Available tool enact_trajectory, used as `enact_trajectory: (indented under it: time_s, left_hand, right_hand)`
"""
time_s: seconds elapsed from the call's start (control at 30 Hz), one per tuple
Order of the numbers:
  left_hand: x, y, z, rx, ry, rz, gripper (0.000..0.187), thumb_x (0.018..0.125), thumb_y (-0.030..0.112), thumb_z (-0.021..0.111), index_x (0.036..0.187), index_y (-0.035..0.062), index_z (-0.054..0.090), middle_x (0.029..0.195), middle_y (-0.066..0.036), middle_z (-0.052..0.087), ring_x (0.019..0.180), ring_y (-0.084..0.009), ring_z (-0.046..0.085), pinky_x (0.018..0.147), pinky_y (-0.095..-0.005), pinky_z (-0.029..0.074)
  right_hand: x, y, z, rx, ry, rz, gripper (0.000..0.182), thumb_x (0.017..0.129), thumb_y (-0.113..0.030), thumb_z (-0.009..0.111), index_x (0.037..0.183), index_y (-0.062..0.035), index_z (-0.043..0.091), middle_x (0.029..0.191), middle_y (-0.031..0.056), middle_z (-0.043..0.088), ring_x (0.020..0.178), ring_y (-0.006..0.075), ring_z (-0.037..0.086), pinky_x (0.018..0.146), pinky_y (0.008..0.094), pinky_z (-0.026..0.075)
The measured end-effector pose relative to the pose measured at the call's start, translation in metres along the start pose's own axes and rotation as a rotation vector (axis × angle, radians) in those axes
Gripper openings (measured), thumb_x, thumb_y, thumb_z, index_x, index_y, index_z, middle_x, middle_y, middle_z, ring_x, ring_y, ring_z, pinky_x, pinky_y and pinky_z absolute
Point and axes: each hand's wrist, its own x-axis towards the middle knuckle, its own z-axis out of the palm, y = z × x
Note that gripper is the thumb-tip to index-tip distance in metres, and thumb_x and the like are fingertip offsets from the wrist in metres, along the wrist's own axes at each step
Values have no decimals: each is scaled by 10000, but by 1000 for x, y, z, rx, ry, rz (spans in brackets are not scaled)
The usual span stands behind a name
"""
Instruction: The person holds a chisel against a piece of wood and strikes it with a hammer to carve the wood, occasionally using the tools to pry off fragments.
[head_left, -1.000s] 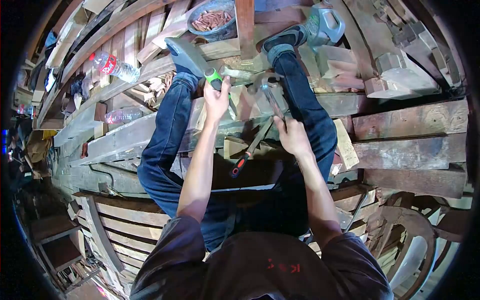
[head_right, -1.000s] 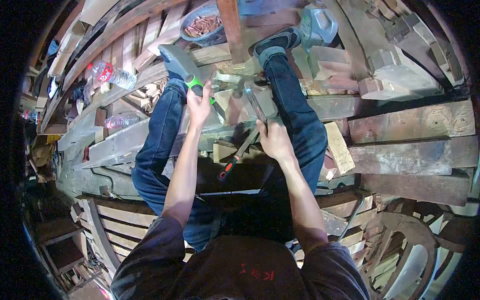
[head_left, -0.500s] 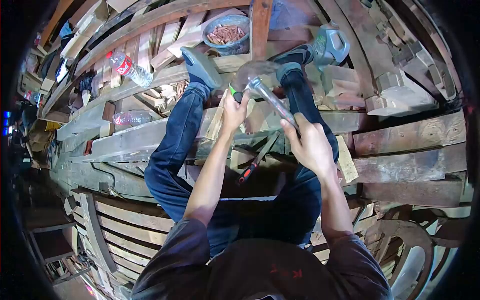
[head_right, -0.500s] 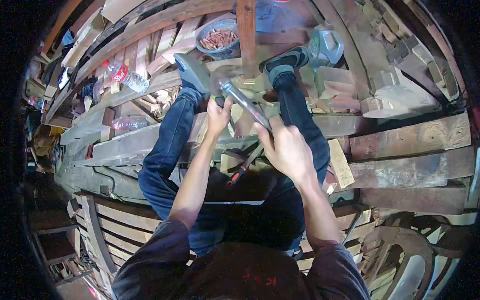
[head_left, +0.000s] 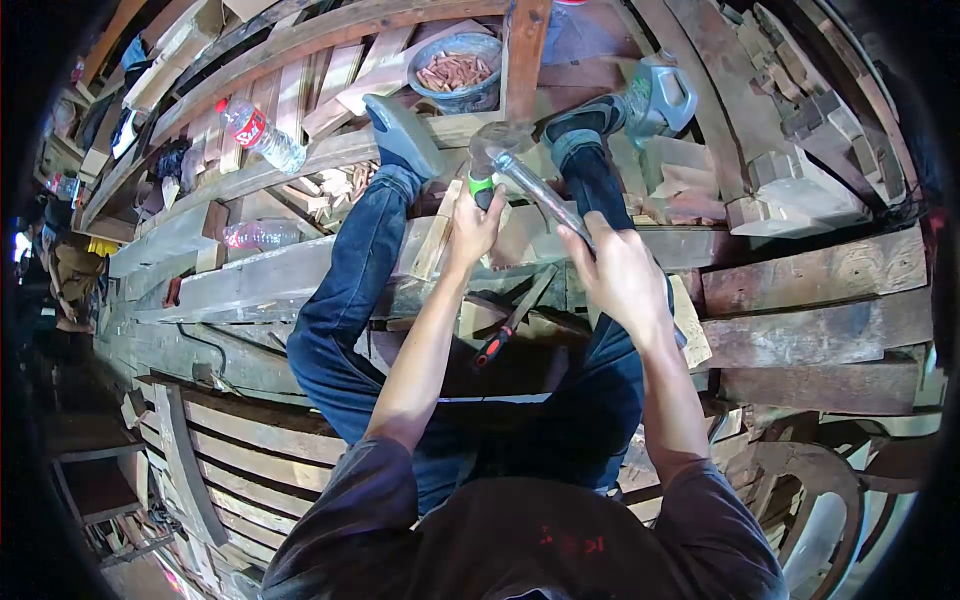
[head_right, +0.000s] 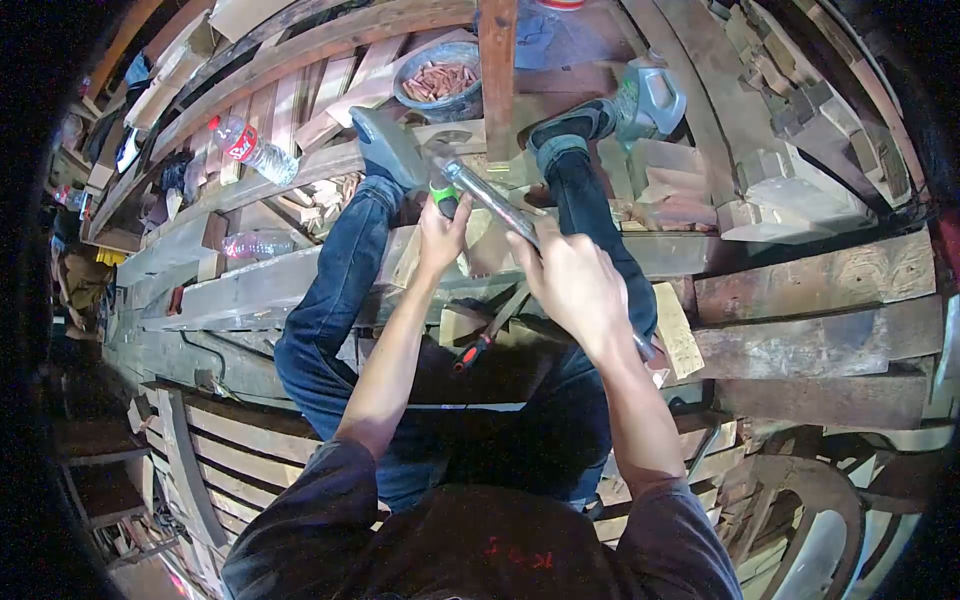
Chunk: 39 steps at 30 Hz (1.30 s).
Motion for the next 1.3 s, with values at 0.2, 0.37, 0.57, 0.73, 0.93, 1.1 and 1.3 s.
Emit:
enact_trajectory:
  time_s: [0.2,0.37,0.57,0.73,0.93,1.1,1.3]
  left_hand:
    - [-4,-3,1,80,-8,-29,183,912,158,669,942,14,561,714,-53,542,666,-152,510,628,-335,451]
    - [-2,2,0,67,-10,0,197,907,157,672,955,4,558,760,-105,583,685,-186,549,645,-354,462]
    - [-3,-7,2,71,8,28,165,916,143,662,923,13,560,750,-61,568,676,-163,526,636,-341,455]
    - [0,-18,-4,20,-11,-4,167,910,130,652,924,12,535,716,-77,526,666,-197,512,647,-350,442]
    - [-1,-18,-11,-47,12,-57,165,932,150,637,911,9,555,717,-40,555,650,-139,510,606,-319,433]
    - [-2,-17,-13,-27,16,-91,201,942,174,645,837,33,549,683,-20,531,629,-117,487,585,-300,416]
    - [-2,-28,-6,16,10,-20,195,923,162,661,870,13,547,681,-56,517,630,-155,480,608,-338,426]
  right_hand:
    - [0,-12,-8,76,-19,68,378,980,-363,552,916,9,576,634,235,628,687,449,654,597,525,519]
    - [-3,-4,0,46,-26,38,365,975,-354,560,960,10,596,627,248,622,675,457,651,592,537,520]
    - [1,-7,2,48,-24,55,372,972,-347,567,978,24,599,639,261,624,651,463,646,567,527,518]
    - [3,-8,-2,144,-9,56,372,976,-340,558,969,31,596,620,261,614,655,451,655,577,533,519]
    - [4,0,-2,108,-42,12,375,975,-340,558,971,33,590,606,249,611,652,451,654,564,532,519]
    - [0,-9,-4,186,1,13,337,973,-336,562,944,1,558,616,232,623,639,436,657,542,523,509]
    - [2,-12,0,196,21,-55,323,972,-331,562,966,-8,573,636,225,637,642,433,663,547,518,513]
